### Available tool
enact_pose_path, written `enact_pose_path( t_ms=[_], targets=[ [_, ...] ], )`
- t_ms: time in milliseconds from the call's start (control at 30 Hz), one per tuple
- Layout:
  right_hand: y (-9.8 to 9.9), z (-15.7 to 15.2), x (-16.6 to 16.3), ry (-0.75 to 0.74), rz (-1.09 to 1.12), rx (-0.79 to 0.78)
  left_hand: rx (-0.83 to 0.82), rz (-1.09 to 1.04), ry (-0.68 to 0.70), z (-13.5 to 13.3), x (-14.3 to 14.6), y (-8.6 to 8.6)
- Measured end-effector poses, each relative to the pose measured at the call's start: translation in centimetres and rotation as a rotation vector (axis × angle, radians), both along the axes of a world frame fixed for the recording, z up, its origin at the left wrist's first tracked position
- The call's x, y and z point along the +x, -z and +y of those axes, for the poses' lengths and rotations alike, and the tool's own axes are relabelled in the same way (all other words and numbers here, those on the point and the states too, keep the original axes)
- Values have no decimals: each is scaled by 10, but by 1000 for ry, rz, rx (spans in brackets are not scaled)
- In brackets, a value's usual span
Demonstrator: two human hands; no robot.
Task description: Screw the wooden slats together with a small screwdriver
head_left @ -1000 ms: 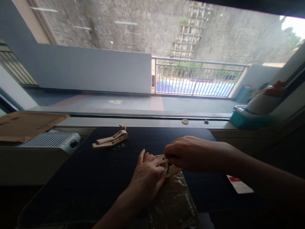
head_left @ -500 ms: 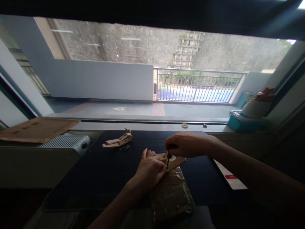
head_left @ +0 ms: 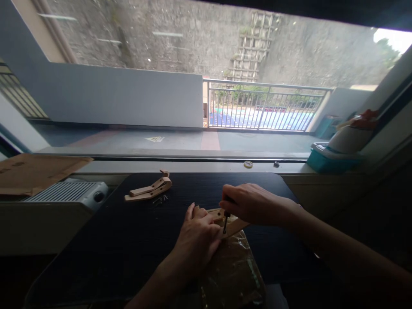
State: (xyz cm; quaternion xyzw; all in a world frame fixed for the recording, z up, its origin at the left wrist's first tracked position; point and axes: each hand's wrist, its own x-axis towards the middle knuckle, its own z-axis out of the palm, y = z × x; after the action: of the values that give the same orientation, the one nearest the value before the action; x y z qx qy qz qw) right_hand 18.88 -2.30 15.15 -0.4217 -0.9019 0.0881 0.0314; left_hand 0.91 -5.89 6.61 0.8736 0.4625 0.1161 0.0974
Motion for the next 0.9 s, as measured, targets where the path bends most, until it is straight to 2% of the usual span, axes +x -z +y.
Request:
enact_pose_path(
  t_ms=[200,400,633,767,900],
  targets=[
    [1,-3,4,-74,149,-76,-18,-12,-14,1,-1,1],
    [22,-7,13,17,422,-172,-82,-19,-10,1,-1,-2],
    [33,-14,12,128,522,-205,-79,6,-26,4,1,0],
    [33,-15,13,84,606,-151,-60,6,-33,2,1,0],
    [35,-15,15,41,693,-273,-35,-1,-20,1,1,0]
  ],
)
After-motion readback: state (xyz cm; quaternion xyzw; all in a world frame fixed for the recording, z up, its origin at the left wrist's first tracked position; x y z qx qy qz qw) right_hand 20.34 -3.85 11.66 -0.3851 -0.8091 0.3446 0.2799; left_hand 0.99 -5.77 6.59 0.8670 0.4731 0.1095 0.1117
